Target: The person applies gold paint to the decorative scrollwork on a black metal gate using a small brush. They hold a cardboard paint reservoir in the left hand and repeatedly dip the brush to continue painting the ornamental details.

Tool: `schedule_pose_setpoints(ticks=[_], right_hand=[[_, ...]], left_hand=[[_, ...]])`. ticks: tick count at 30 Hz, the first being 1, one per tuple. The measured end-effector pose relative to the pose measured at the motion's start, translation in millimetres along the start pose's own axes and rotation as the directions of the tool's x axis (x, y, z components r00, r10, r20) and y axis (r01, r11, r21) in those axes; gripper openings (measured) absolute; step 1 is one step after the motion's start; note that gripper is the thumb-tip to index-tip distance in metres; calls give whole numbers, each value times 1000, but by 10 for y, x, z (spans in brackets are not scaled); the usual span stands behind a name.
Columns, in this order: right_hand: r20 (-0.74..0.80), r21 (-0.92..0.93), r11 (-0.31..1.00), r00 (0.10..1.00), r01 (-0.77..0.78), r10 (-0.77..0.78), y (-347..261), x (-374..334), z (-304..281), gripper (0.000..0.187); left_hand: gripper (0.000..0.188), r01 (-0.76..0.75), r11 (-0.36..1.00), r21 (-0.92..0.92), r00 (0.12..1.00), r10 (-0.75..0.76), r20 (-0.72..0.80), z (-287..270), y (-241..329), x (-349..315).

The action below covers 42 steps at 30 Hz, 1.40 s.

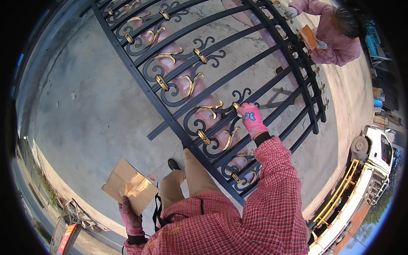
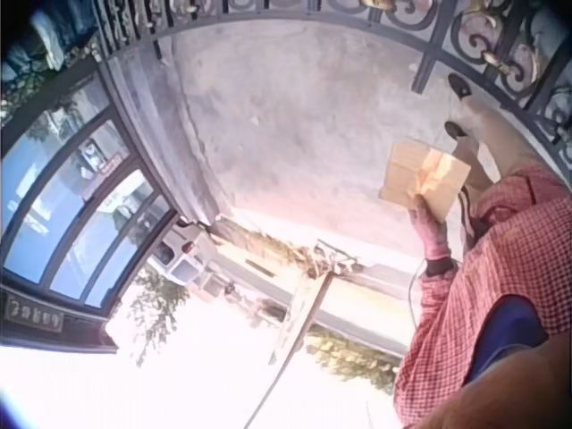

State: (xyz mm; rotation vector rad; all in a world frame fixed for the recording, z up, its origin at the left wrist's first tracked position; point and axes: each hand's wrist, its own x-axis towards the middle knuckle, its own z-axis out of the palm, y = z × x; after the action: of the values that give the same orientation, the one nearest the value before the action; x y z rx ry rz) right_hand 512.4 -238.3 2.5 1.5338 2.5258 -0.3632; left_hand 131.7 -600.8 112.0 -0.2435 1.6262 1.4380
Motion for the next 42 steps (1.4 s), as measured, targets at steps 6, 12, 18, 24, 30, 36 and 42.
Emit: schedule_pose_setpoints(ticks=[6,12,18,24,30,36,42], right_hand=[[-263,108,994,965,16,13,-164,-18,-248,26],[-98,73,992,990,-100,106,51,-414,60,26],[-342,235,970,928,-67,147,-18,-319,142,25],[-362,310,940,897,-139,252,59,-511,210,26],[-250,317,936,939,-151,236,207,-596,402,26],[-292,676,722,847,-146,445,-244,-255,-147,33],[-264,711,696,882,-95,391,-820,851,-654,30]], left_hand=[[43,32,997,70,998,-36,59,166,203,278],[46,10,983,184,994,-30,106,267,373,382],[46,7,976,217,989,-38,142,411,361,406],[47,28,967,252,989,-63,132,602,389,351],[46,-17,979,203,975,-29,221,773,412,378],[47,20,984,175,983,-51,176,724,513,507],[45,13,995,102,986,-30,166,622,801,833]])
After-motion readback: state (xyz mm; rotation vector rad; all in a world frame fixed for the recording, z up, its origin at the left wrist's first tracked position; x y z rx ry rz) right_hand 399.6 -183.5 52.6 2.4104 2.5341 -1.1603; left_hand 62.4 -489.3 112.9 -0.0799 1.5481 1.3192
